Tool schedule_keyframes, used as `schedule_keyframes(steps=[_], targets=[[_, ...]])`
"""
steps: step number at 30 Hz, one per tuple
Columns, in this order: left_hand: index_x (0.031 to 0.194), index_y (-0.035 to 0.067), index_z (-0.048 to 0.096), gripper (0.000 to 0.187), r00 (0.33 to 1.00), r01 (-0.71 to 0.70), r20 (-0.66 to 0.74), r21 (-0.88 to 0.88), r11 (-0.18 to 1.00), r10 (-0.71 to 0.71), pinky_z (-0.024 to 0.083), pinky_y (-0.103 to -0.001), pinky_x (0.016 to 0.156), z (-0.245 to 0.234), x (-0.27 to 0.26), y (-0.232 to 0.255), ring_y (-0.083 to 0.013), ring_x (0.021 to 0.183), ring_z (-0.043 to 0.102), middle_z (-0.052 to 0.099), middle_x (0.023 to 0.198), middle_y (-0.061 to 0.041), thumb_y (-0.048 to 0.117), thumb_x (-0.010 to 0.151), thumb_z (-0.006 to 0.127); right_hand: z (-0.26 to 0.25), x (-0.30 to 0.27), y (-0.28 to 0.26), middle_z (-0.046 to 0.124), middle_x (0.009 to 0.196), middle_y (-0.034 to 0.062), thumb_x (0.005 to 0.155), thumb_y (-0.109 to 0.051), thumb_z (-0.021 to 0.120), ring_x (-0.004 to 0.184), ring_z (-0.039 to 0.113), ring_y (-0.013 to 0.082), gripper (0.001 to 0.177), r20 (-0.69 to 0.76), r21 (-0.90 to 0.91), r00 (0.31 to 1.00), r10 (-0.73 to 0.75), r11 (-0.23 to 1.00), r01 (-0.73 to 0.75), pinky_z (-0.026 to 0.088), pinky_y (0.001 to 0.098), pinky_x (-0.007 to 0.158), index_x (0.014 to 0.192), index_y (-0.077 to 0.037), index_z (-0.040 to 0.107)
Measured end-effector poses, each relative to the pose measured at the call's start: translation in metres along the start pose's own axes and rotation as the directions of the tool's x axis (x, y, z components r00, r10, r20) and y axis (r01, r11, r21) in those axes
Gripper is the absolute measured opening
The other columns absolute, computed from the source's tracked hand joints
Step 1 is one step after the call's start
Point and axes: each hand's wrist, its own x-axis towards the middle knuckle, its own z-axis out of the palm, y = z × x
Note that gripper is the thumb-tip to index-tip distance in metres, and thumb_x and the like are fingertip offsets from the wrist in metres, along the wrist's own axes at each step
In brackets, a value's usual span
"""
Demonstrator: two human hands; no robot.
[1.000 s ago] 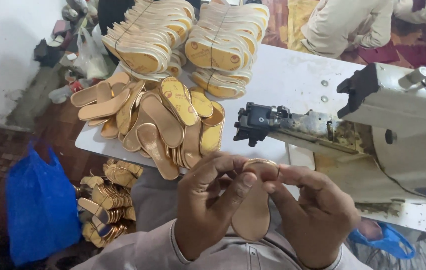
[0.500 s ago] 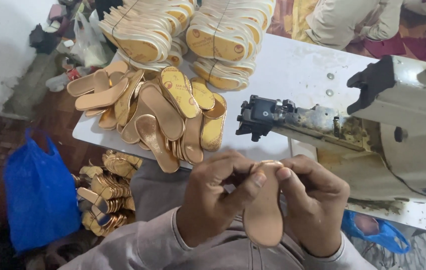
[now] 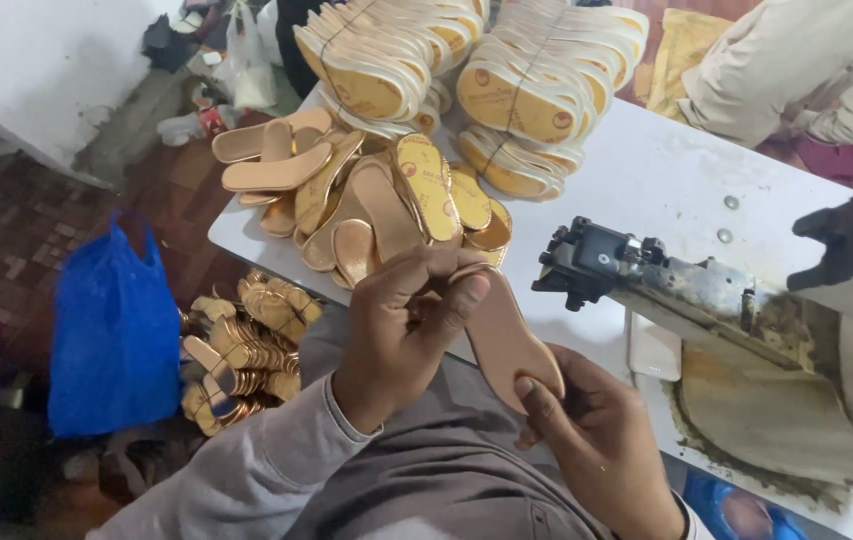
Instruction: A worker is seen picking up shoe insoles from a large stack, inspecting them, and then feeding them into an industrial stitching machine for processing.
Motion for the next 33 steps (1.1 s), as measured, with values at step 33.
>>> schedule_keyframes(steps=[33], targets=[[0.070,0.014,0.057,0.059,0.971,0.110,0.177,0.280,0.954,-0.164,0.036,-0.029,0.048,-0.083,-0.038,-0.051,-0.0120,0.051,0.044,0.050,0.062,0.001,0.057,0.103,0.032,0.073,0.050,-0.012,0.053,0.054,0.0038,0.098,-0.031,0.063,0.043,0.050,0.0136,0.028,0.108,-0.087,0.993,0.039,0.996,-0.030,0.041,0.0276,0.043,0.096,-0.007,0.076]])
